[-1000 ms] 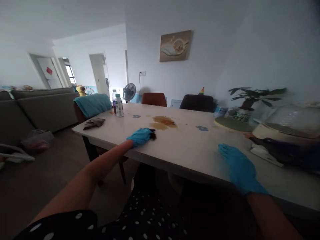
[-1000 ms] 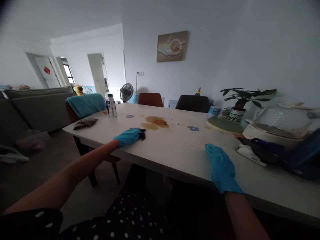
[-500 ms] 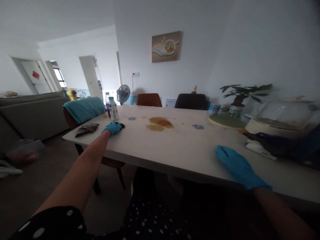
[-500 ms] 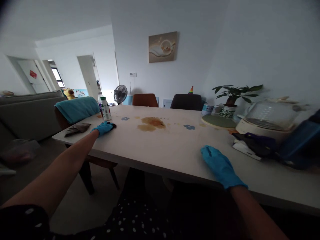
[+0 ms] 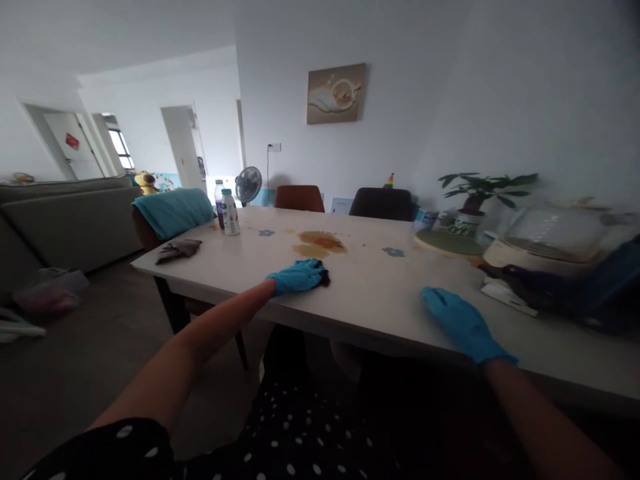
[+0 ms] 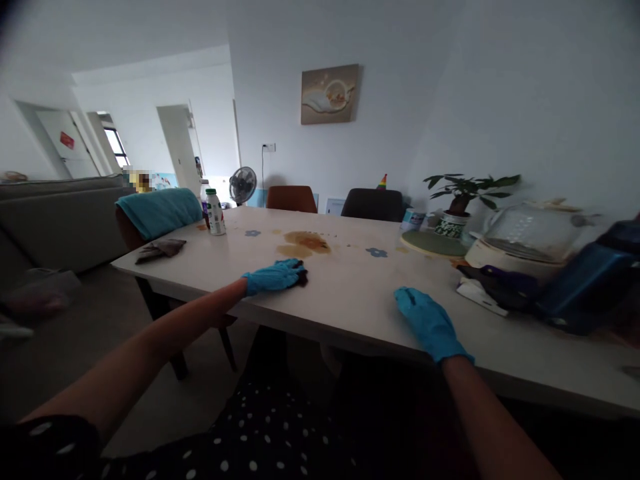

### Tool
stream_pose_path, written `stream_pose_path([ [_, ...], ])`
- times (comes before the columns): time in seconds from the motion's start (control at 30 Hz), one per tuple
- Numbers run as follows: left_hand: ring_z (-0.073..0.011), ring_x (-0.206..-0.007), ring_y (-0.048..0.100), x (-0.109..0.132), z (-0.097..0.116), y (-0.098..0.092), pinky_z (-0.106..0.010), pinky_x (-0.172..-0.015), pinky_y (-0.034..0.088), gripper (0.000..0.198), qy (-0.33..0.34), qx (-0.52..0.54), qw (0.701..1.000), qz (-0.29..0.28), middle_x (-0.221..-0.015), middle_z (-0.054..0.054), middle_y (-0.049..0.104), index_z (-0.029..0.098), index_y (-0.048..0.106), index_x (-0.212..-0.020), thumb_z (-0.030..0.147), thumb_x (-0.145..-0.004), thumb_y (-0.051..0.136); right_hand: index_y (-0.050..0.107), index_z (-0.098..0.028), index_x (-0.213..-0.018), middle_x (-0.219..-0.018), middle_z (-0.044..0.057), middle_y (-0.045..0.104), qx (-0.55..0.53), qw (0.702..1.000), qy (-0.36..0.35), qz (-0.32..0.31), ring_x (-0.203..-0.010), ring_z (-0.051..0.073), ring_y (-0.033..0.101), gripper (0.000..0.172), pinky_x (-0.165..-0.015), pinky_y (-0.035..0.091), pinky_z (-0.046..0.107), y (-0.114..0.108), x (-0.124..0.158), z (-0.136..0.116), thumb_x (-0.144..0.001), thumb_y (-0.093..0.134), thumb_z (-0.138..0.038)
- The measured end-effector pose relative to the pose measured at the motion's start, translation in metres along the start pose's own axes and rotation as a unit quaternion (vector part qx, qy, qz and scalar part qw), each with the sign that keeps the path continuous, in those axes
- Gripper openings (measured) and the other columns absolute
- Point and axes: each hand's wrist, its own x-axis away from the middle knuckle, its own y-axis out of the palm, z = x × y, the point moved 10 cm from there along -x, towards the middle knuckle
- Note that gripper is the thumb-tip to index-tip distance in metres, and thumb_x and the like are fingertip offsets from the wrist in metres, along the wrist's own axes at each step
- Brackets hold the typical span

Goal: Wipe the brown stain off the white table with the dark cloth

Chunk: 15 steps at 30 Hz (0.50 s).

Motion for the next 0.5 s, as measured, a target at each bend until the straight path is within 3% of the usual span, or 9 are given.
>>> stream_pose_path([
  [0.1,-0.0343,-0.168,0.055,-0.04,0.081,0.017,-0.058,-0.151,0.033,0.057,0.077,0.002,0.997,-0.018,-0.182,-0.015,0.057,0.031,0.069,-0.17,0.047,-0.124,0.039,0.088,-0.012,-0.139,-0.158,0.026,0.082,0.008,0.999,0.006,-0.053,-0.149,0.037,0.081,0.05,-0.131,0.06,0.044,0.008,0.001,0.011,-0.111,0.046,-0.014],
  [0.2,-0.0372,-0.174,0.048,-0.073,0.151,0.026,-0.061,-0.153,0.03,0.065,0.108,0.004,0.994,-0.021,-0.189,-0.018,0.049,0.03,0.063,-0.178,0.053,-0.123,0.036,0.085,-0.008,-0.148,-0.164,0.03,0.078,0.023,0.999,-0.035,-0.029,-0.152,0.042,0.079,0.058,-0.135,0.059,0.052,0.002,0.003,0.016,-0.106,0.045,-0.007],
  [0.27,-0.0393,-0.176,0.047,-0.087,0.183,0.029,-0.065,-0.153,0.029,0.068,0.111,0.005,0.994,-0.023,-0.191,-0.02,0.045,0.026,0.06,-0.181,0.053,-0.123,0.037,0.085,-0.009,-0.149,-0.161,0.03,0.079,0.029,0.998,-0.06,-0.005,-0.149,0.042,0.08,0.06,-0.133,0.061,0.054,-0.003,0.004,0.017,-0.104,0.045,-0.005],
  [0.37,-0.0403,-0.175,0.048,-0.093,0.206,0.027,-0.067,-0.152,0.031,0.069,0.11,0.007,0.994,-0.018,-0.19,-0.023,0.046,0.022,0.061,-0.18,0.05,-0.123,0.037,0.084,-0.012,-0.151,-0.157,0.026,0.083,0.023,0.997,-0.075,0.019,-0.145,0.039,0.083,0.063,-0.129,0.066,0.054,-0.009,0.006,0.016,-0.102,0.045,-0.006],
  [0.5,-0.0379,-0.169,0.054,-0.077,0.197,0.027,-0.061,-0.149,0.04,0.064,0.126,0.003,0.992,-0.011,-0.184,-0.021,0.054,0.023,0.064,-0.176,0.045,-0.122,0.038,0.084,-0.016,-0.155,-0.158,0.022,0.083,0.01,0.997,-0.072,0.037,-0.146,0.039,0.083,0.065,-0.13,0.065,0.053,-0.019,0.01,0.012,-0.102,0.047,-0.008],
])
